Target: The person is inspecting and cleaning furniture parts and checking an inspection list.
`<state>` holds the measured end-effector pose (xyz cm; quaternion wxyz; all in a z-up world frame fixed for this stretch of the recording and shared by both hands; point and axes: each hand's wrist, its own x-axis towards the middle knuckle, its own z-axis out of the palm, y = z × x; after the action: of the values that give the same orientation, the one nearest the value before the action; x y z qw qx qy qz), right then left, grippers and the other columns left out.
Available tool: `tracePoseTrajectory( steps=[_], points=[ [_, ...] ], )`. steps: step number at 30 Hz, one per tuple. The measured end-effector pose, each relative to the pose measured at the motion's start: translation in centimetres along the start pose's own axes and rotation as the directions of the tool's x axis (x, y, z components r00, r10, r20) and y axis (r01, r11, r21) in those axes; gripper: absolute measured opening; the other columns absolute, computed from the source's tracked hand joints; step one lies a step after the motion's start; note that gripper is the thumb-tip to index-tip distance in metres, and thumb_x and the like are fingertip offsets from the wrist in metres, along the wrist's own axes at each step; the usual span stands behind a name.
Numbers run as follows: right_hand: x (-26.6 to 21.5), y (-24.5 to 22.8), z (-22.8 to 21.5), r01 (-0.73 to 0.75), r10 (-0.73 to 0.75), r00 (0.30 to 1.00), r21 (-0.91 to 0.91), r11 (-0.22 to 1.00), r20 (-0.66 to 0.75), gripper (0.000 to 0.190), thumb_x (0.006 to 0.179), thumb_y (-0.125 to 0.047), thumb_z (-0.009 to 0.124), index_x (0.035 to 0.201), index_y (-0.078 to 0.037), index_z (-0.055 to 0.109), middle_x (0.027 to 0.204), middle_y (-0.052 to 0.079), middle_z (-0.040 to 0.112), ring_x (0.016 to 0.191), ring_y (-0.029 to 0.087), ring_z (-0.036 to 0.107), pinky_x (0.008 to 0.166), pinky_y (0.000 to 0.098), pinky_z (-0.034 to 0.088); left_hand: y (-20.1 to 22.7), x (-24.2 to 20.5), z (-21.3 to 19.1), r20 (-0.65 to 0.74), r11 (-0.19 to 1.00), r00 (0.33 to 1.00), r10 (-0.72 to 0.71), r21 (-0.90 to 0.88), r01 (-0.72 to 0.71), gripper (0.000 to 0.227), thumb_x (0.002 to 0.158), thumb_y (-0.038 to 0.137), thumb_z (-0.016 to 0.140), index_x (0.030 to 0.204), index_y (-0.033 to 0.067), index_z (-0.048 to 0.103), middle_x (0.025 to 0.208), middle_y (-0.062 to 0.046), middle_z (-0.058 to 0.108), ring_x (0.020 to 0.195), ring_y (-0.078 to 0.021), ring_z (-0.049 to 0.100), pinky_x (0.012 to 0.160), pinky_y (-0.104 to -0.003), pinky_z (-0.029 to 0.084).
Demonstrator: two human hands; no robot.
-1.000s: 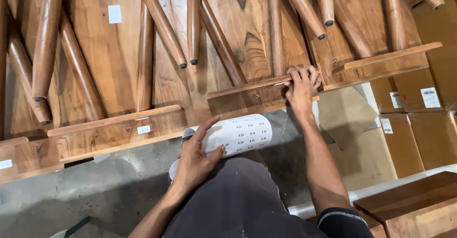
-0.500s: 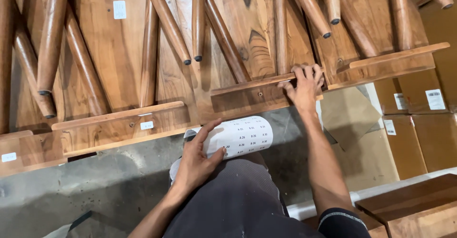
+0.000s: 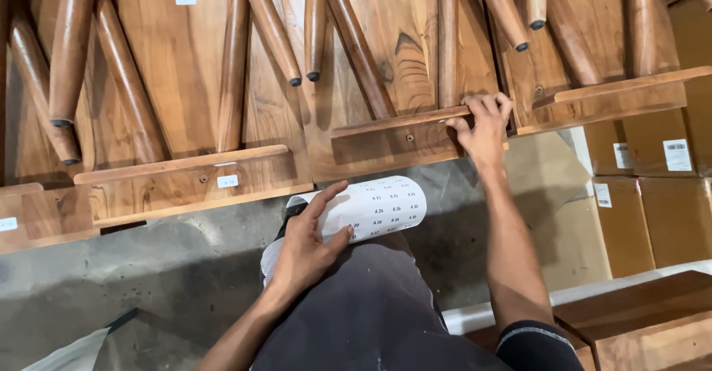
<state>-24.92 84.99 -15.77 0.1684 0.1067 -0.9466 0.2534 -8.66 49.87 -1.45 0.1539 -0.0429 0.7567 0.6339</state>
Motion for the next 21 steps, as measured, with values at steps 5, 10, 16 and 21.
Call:
tracePoseTrajectory(
  steps=[5,10,16,21],
  points=[
    [-1.3,1.3,1.4,-0.038,0.037,0.999,-0.016,0.999,-0.029,0.037,0.078,0.003,0.075,0.114,-0.003,0.072,0.120,0.011,0.069,0.123,0.038,0.046,0.106,0.0465,0.041,0.6,-0.2,-0.4,0.012,0.999,0.999,-0.035,0.002,0.035,0.064,0.083,0.005,0.073,0.144,0.0159,0.054,0.106,-0.009,0.079,0.092,-0.0127,0.074,0.080,-0.028,0.059],
    [-1.2,1.6,1.4,-0.065,0.066,0.998,-0.044,0.997,0.009,0.040,0.084,0.004,0.068,0.122,-0.007,0.072,0.126,0.007,0.068,0.130,0.034,0.047,0.114,0.0459,0.042,0.7,-0.1,-0.7,0.016,0.999,0.999,-0.045,0.011,0.045,0.065,0.083,0.005,0.073,0.144,0.0166,0.054,0.104,-0.010,0.080,0.089,-0.0140,0.075,0.078,-0.029,0.059],
    [0.0,-2.4,0.4,-0.096,0.107,0.993,-0.218,0.971,0.042,0.068,0.073,-0.041,0.094,0.117,-0.001,0.062,0.127,0.020,0.051,0.129,0.045,0.038,0.105,0.0632,0.033,0.2,-0.1,-0.9,0.029,1.000,0.999,-0.025,0.000,0.025,0.064,0.083,0.005,0.072,0.144,0.0167,0.055,0.105,-0.010,0.080,0.090,-0.0138,0.076,0.080,-0.029,0.060],
    [-1.3,-0.2,1.3,-0.072,0.084,0.995,-0.181,0.981,0.056,0.044,0.081,-0.006,0.075,0.124,-0.006,0.066,0.135,0.013,0.056,0.135,0.041,0.041,0.116,0.0529,0.038,0.3,-0.3,-1.3,0.015,0.999,1.000,0.004,-0.032,-0.003,0.063,0.084,0.004,0.073,0.143,0.0152,0.056,0.109,-0.011,0.079,0.096,-0.0132,0.073,0.082,-0.028,0.059]
  ],
)
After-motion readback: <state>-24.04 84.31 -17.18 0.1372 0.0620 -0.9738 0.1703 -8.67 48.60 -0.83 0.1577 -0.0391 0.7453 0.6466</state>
